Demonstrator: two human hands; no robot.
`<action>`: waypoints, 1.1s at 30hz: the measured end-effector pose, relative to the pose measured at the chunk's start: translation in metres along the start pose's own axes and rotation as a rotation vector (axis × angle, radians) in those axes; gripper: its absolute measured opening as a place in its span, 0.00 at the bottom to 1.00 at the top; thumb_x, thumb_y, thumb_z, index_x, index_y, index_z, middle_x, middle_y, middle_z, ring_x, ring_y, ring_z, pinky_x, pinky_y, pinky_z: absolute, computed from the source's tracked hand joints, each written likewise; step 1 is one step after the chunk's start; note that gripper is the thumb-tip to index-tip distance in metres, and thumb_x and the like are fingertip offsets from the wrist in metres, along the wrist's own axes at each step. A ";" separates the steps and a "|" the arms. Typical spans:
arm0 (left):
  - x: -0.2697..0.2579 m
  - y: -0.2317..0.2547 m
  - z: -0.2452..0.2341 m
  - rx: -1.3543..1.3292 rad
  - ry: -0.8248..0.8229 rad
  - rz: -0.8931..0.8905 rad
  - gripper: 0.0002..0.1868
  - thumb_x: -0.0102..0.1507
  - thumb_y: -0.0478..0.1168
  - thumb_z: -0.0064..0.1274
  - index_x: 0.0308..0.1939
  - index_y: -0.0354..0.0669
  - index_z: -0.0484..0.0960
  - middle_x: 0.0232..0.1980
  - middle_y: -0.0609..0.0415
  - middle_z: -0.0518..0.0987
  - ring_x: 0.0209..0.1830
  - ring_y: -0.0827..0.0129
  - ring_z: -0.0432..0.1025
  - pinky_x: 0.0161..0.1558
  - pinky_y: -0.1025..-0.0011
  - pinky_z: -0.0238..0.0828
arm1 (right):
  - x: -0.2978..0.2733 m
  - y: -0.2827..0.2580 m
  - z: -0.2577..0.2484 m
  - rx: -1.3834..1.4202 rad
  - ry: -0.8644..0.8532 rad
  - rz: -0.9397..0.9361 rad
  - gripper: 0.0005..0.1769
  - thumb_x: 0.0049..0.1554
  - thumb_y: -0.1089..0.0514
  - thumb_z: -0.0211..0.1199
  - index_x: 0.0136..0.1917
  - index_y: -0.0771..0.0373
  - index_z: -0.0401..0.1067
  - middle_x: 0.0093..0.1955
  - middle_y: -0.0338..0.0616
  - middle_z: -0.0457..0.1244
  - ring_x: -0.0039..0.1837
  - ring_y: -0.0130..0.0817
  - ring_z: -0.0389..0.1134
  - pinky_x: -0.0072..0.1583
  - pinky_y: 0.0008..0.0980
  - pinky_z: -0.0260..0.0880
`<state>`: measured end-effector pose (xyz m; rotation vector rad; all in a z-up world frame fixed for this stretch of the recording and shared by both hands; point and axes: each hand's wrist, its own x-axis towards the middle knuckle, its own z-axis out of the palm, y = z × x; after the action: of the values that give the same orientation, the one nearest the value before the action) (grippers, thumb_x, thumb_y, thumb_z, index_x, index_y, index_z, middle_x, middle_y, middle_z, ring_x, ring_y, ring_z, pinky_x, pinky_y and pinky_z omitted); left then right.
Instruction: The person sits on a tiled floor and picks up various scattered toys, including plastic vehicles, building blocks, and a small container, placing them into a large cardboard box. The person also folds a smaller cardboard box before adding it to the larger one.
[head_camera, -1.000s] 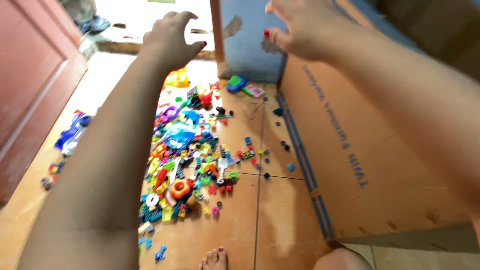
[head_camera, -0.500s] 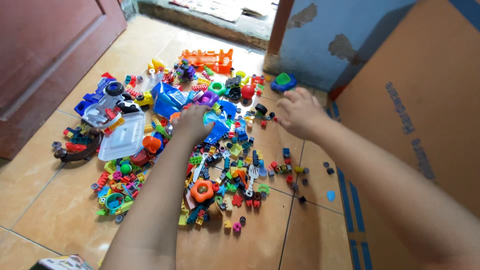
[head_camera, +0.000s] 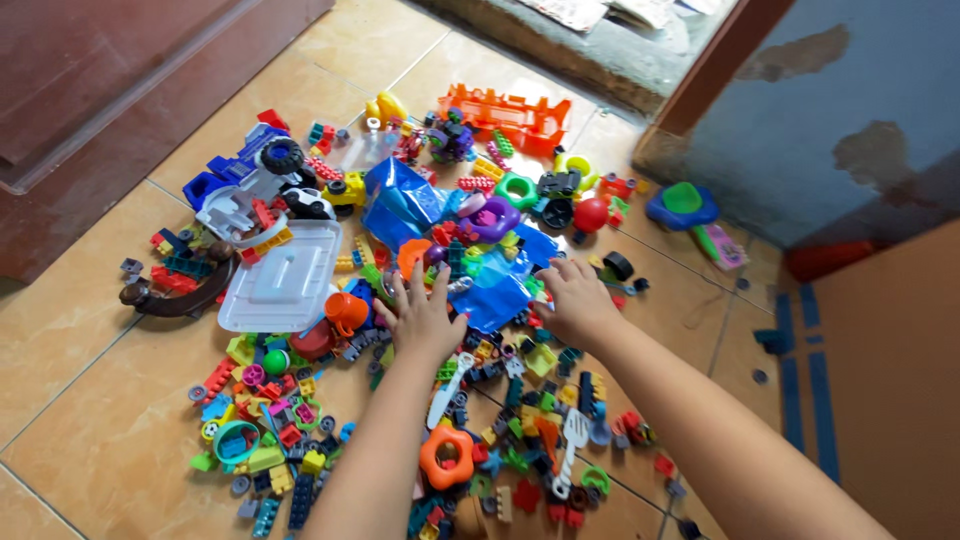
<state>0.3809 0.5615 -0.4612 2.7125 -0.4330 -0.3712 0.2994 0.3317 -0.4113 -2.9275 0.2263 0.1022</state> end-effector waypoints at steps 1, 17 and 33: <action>0.005 -0.001 0.000 -0.006 -0.002 -0.006 0.46 0.57 0.59 0.62 0.76 0.68 0.56 0.83 0.53 0.41 0.82 0.45 0.28 0.71 0.28 0.22 | 0.011 -0.004 0.006 0.016 -0.019 -0.001 0.31 0.52 0.44 0.69 0.66 0.53 0.68 0.76 0.48 0.54 0.77 0.55 0.49 0.71 0.53 0.54; 0.017 -0.006 0.027 0.002 0.038 0.059 0.32 0.58 0.56 0.62 0.66 0.71 0.70 0.78 0.57 0.53 0.82 0.43 0.30 0.65 0.15 0.25 | 0.119 -0.020 0.057 0.009 -0.149 0.057 0.55 0.45 0.52 0.73 0.80 0.49 0.49 0.78 0.46 0.51 0.70 0.61 0.56 0.67 0.50 0.63; -0.022 -0.002 0.046 -0.038 0.180 0.168 0.12 0.59 0.42 0.59 0.46 0.62 0.83 0.66 0.63 0.71 0.80 0.43 0.45 0.68 0.17 0.28 | -0.001 -0.038 0.058 0.023 -0.133 0.262 0.20 0.43 0.43 0.74 0.48 0.49 0.80 0.48 0.42 0.70 0.62 0.49 0.64 0.60 0.51 0.63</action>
<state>0.3467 0.5563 -0.4987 2.6203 -0.5896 -0.0870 0.3015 0.3812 -0.4608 -2.8383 0.5836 0.3293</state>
